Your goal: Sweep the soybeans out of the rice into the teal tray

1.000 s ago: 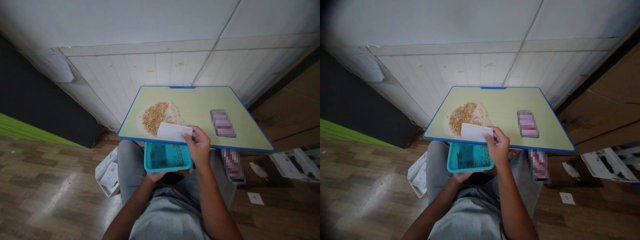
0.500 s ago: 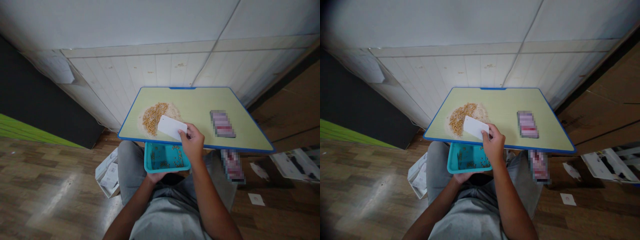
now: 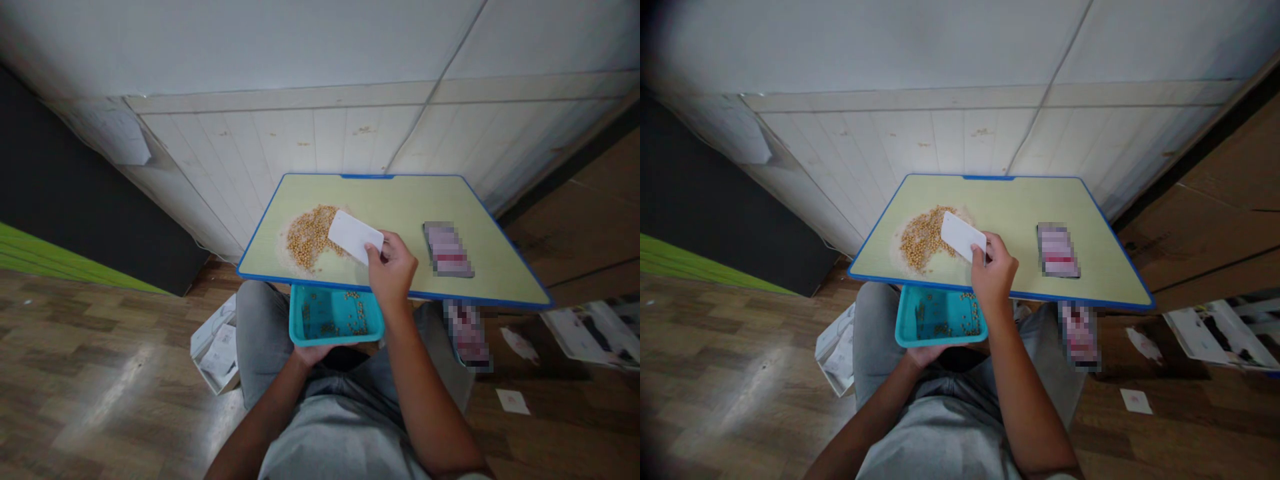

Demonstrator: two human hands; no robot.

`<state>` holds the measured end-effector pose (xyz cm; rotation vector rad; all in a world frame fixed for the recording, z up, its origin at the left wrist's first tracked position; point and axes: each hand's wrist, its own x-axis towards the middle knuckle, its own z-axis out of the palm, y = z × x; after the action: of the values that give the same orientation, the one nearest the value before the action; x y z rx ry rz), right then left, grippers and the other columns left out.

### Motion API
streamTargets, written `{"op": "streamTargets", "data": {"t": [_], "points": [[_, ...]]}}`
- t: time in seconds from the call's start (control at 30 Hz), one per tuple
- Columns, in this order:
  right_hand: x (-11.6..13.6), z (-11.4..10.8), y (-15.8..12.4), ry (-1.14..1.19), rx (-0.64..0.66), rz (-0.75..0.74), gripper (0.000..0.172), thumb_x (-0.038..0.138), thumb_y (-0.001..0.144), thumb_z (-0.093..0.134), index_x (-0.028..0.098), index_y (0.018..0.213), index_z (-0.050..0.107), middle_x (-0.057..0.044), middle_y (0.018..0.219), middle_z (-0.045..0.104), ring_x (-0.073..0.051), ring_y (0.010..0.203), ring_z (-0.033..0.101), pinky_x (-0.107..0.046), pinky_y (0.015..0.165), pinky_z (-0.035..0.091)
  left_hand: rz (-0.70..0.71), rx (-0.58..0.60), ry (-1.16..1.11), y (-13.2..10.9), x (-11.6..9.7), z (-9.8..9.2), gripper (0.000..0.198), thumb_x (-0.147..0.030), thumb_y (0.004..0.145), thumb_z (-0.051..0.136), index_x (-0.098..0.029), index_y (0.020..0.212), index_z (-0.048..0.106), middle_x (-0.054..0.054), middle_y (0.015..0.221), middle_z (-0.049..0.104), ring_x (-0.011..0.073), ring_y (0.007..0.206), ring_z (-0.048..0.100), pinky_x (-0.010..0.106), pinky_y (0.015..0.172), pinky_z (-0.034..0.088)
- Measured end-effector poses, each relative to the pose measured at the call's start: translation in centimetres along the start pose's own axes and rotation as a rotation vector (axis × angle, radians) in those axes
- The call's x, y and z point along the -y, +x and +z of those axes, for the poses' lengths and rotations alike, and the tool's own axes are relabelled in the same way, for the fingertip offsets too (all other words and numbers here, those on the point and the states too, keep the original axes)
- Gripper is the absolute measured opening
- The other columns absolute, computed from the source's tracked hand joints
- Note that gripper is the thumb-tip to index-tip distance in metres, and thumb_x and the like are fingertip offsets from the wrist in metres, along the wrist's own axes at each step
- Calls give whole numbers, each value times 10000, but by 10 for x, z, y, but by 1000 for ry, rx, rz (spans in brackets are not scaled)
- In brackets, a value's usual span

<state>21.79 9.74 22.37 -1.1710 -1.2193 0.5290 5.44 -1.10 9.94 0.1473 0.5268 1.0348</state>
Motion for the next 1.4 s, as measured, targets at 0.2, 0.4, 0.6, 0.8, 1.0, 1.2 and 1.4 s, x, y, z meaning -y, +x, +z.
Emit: {"op": "streamTargets", "data": {"t": [0.2, 0.4, 0.6, 0.8, 1.0, 1.2, 1.4], "points": [[-4, -2, 12, -29, 53, -31, 205, 319, 880, 669, 220, 1045, 739, -46, 882, 829, -264, 812, 800, -329, 711, 584, 9, 69, 46, 2, 1, -3, 797, -890, 972, 279, -347, 1329, 740, 56, 1666, 600, 523, 1541, 485, 825, 1130, 456], [-8, -4, 12, 35, 91, -33, 198, 320, 863, 686, 210, 1019, 742, -21, 830, 790, -244, 766, 775, -317, 703, 565, 28, 112, 46, 3, 2, -8, 803, -875, 987, 246, -359, 1359, 735, 45, 1689, 576, 519, 1581, 431, 810, 1120, 482], [-12, -7, 13, 113, 162, 16, 201, 329, 835, 722, 213, 997, 742, -29, 863, 806, -253, 806, 787, -326, 725, 577, 9, 82, 58, 3, 2, -8, 816, -870, 989, 215, -358, 1325, 754, 42, 1657, 612, 527, 1558, 462, 837, 1139, 446], [-12, -13, 11, 158, 222, 24, 182, 307, 839, 723, 211, 992, 748, -12, 840, 796, -225, 779, 765, -305, 708, 558, 5, 56, 67, 2, 1, -4, 821, -854, 1000, 168, -366, 1366, 718, 14, 1669, 599, 523, 1572, 444, 818, 1104, 486], [-13, -13, 8, 204, 264, 57, 177, 321, 830, 730, 220, 976, 729, 0, 815, 779, -207, 749, 735, -290, 680, 540, -14, 44, 49, 3, 2, -9, 820, -848, 1000, 164, -369, 1365, 720, 26, 1639, 631, 510, 1551, 482, 805, 1101, 505], [-12, -15, 4, 246, 298, 100, 185, 332, 809, 747, 223, 956, 721, -3, 819, 781, -201, 746, 729, -291, 688, 543, -6, 11, 27, 4, 3, -10, 841, -870, 984, 153, -373, 1361, 717, 39, 1606, 662, 490, 1528, 524, 793, 1100, 511], [-10, -20, 1, 266, 273, 149, 206, 345, 771, 773, 224, 929, 716, 0, 794, 772, -199, 730, 712, -284, 660, 537, 1, -7, 35, 3, 2, -7, 833, -882, 979, 177, -376, 1357, 721, 35, 1599, 668, 511, 1516, 522, 795, 1072, 526]]}}
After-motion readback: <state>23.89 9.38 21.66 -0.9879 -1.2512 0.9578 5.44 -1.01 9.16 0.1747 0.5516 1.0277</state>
